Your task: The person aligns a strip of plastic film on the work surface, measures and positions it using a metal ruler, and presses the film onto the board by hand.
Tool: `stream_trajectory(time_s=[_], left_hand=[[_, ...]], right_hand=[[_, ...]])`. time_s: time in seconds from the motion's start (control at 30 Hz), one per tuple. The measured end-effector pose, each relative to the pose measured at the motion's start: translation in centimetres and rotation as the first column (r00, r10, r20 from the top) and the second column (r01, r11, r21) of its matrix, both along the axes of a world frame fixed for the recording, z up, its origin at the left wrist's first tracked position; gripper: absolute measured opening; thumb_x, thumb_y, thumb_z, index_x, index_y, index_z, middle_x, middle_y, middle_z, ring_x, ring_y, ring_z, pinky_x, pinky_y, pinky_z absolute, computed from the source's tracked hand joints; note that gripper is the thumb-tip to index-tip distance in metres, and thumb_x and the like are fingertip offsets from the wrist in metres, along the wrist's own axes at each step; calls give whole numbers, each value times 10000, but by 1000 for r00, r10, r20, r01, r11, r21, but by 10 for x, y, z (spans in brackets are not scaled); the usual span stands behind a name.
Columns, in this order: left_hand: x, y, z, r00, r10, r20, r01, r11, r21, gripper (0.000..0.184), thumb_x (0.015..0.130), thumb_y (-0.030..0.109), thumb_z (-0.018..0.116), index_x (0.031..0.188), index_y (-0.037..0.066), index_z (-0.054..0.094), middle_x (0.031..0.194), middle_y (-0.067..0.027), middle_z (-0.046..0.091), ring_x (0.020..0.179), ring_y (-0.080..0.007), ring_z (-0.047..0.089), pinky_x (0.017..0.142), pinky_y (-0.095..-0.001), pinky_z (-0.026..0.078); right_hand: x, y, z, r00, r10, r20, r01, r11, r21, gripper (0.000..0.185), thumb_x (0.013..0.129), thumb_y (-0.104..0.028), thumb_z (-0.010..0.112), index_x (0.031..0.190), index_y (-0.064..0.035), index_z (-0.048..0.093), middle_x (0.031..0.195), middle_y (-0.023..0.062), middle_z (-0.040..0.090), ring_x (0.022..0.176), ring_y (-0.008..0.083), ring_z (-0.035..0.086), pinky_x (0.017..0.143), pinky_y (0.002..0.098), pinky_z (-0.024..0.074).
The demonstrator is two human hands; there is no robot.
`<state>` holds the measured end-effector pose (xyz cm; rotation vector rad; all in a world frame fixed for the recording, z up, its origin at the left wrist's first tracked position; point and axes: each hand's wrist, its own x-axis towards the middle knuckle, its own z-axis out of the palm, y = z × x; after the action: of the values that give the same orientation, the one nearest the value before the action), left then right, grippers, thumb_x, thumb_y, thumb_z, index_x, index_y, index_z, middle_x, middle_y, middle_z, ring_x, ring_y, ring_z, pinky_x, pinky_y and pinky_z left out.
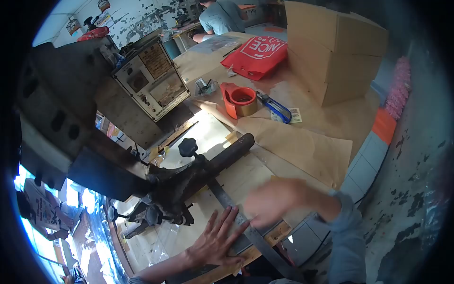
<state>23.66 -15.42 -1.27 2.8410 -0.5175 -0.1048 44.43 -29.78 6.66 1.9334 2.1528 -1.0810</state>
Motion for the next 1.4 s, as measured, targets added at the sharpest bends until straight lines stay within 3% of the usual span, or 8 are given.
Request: stream_trajectory(time_s=[0.13,0.27,0.7,0.83,0.9,0.97,1.07,1.4], left_hand=[[1,2,-3,1000,17,-20,-19,998,-58,903,798,707,522,1484,156,321,1505,-302,216,1407,-428,240,1106,-592,202],[2,3,-5,1000,25,-16,-28,989,-149,846,855,652,478,1498,141,277,1527,-285,185,1418,-402,231,1109,-584,202],[8,-1,-7,995,101,-4,-100,981,-168,672,883,552,505,1411,148,403,1519,-236,256,1334,-402,395,1062,-556,331],[10,13,-2,995,-62,-83,68,996,60,554,925,447,461,1411,188,401,1509,-185,313,1286,-391,464,1041,-510,393],[31,29,14,949,-315,-17,313,933,179,535,908,383,479,1399,181,411,1447,-159,404,1251,-390,490,1031,-502,413],[39,32,19,962,-274,18,272,960,64,491,846,371,545,1284,161,473,1333,-134,482,1193,-366,518,1011,-507,417],[48,7,-4,966,235,-111,-260,872,-414,424,687,433,715,957,114,642,1082,-102,582,1073,-294,565,964,-533,403],[50,9,3,954,294,-61,-299,905,-304,402,695,396,708,973,114,641,1096,-99,578,1079,-297,562,969,-526,406]], right_hand=[[105,86,35,905,-406,-127,426,867,259,253,844,-229,621,996,-28,651,760,99,665,703,188,642,634,349,477],[132,159,4,962,-272,-35,242,785,570,263,833,-205,601,1006,-12,644,885,123,670,828,223,637,715,354,477],[104,195,-40,983,-96,-154,111,989,94,239,709,-77,714,945,-43,694,867,142,699,821,291,671,729,375,525],[82,190,-51,966,-94,-240,155,957,247,147,700,-20,682,846,-7,684,798,169,680,760,327,668,689,404,526],[74,182,-76,873,18,-488,339,698,631,87,714,7,641,794,1,675,772,180,669,735,345,663,670,420,524],[73,182,-66,922,-78,-379,256,858,446,63,729,2,628,776,0,669,763,180,664,733,350,661,671,424,522],[68,167,-92,905,-21,-424,325,680,658,68,784,-53,604,844,-25,587,824,146,579,806,322,609,747,406,500],[75,157,-70,980,-12,-198,137,763,632,157,774,-81,611,909,-40,543,856,87,493,792,215,557,704,339,452]])
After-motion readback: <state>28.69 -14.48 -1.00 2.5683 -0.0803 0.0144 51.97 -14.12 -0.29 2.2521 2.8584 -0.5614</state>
